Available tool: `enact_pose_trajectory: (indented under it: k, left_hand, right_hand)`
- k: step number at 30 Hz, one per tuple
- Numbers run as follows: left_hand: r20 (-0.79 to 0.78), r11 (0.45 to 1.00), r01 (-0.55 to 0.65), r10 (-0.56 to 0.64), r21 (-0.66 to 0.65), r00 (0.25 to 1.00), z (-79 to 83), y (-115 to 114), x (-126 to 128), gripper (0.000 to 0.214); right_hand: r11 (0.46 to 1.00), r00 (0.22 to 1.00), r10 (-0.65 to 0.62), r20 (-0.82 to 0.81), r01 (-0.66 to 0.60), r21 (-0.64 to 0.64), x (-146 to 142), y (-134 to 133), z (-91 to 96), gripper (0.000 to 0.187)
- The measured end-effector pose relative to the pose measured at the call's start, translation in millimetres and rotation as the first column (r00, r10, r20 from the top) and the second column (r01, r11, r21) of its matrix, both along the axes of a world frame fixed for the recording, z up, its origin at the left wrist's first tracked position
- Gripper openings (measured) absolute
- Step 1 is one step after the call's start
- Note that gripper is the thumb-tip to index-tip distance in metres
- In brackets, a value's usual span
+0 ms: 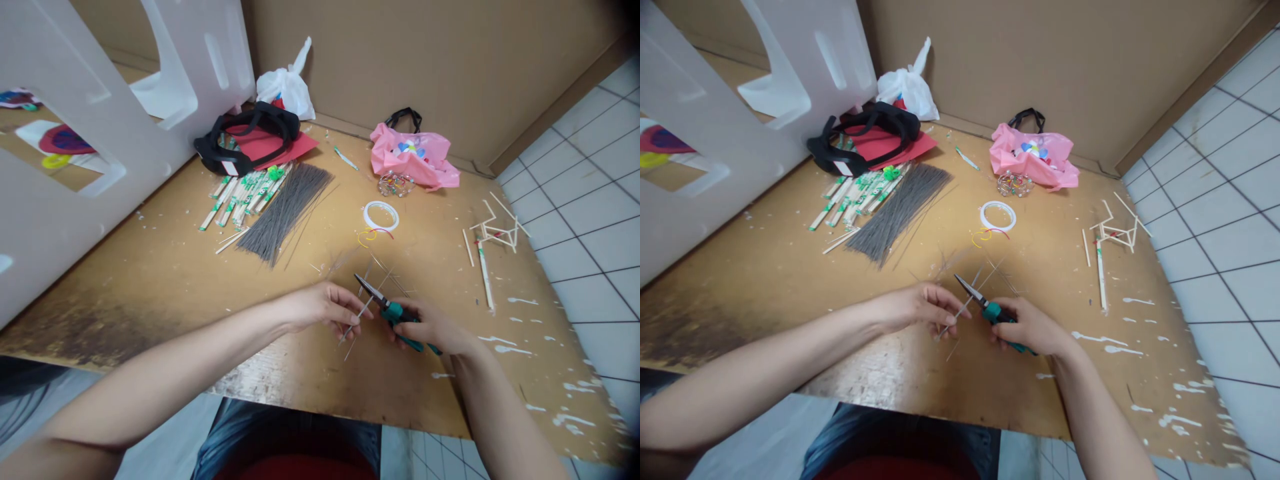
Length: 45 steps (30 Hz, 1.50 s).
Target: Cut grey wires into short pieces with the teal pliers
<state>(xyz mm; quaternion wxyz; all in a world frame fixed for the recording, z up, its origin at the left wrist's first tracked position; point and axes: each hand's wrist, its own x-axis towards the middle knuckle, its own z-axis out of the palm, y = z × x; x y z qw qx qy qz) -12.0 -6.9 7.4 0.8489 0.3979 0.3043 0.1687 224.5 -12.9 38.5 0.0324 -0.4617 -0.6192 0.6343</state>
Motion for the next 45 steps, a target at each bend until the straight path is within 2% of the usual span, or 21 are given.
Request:
enact_pose_trajectory:
  k: [4, 9, 17, 22, 24, 26, 28, 29, 31, 32, 34, 36, 41, 45]
  left_hand:
    - [0.008, 1.000, -0.004, 0.004, 0.007, 1.000, 0.2, 3, -2, 0.027]
    - [-0.021, 1.000, 0.008, -0.008, 0.025, 1.000, -1.7, 6, -5, 0.028]
    - [-0.087, 0.996, 0.045, -0.038, 0.071, 0.995, -8.1, 13, -10, 0.029]
    - [-0.083, 0.992, 0.072, -0.063, 0.107, 0.995, -6.7, 17, -14, 0.026]
    - [-0.071, 0.986, 0.122, -0.114, 0.111, 0.991, -3.7, 16, -16, 0.024]
    - [-0.054, 0.975, 0.192, -0.187, 0.109, 0.981, 1.3, 13, -17, 0.023]
    - [-0.032, 0.967, 0.217, -0.215, 0.133, 0.976, 8.7, 9, -18, 0.022]
    - [-0.020, 0.969, 0.183, -0.182, 0.166, 0.983, 13.0, 8, -18, 0.022]
    - [0.015, 0.965, -0.003, -0.001, 0.261, 1.000, 21.5, 6, -19, 0.019]
    - [0.031, 0.941, -0.131, 0.127, 0.311, 0.991, 24.8, 6, -19, 0.018]
    - [0.053, 0.855, -0.347, 0.355, 0.385, 0.933, 28.3, 7, -19, 0.017]
    - [0.048, 0.804, -0.429, 0.451, 0.412, 0.891, 26.7, 8, -16, 0.019]
    - [0.058, 0.823, -0.390, 0.404, 0.412, 0.913, 13.0, 3, -4, 0.019]
    - [0.084, 0.897, -0.287, 0.275, 0.337, 0.958, 8.5, -2, 2, 0.023]
  right_hand:
    - [0.990, 0.996, 0.008, 0.087, -0.020, 0.137, -6, -2, -1.8, 0.012]
    - [0.933, 0.982, 0.018, 0.190, -0.084, 0.349, -16, -3, -3.3, 0.006]
    - [0.868, 0.952, -0.023, 0.304, -0.132, 0.479, -22, -7, -11.5, 0.007]
    - [0.783, 0.915, -0.072, 0.397, -0.194, 0.590, -25, -11, -6.9, 0.006]
    - [0.739, 0.893, -0.127, 0.431, -0.204, 0.642, -23, -11, -4.2, 0.010]
    - [0.718, 0.868, -0.196, 0.457, -0.190, 0.670, -17, -9, -2.1, 0.013]
    - [0.736, 0.859, -0.210, 0.468, -0.176, 0.654, -10, -6, -1.0, 0.014]
    - [0.755, 0.866, -0.181, 0.466, -0.181, 0.630, -8, -5, -0.7, 0.015]
    - [0.793, 0.887, -0.079, 0.456, -0.221, 0.567, -5, -5, -0.6, 0.020]
    - [0.805, 0.892, -0.027, 0.451, -0.248, 0.538, -6, -5, -0.5, 0.023]
    - [0.814, 0.891, 0.056, 0.451, -0.302, 0.497, -9, -9, 0.2, 0.026]
    - [0.814, 0.887, 0.115, 0.448, -0.343, 0.469, -15, -13, 1.9, 0.026]
    - [0.818, 0.871, 0.271, 0.409, -0.433, 0.379, -25, -21, 7.4, 0.021]
    - [0.829, 0.869, 0.352, 0.349, -0.462, 0.314, -25, -19, 8.7, 0.018]
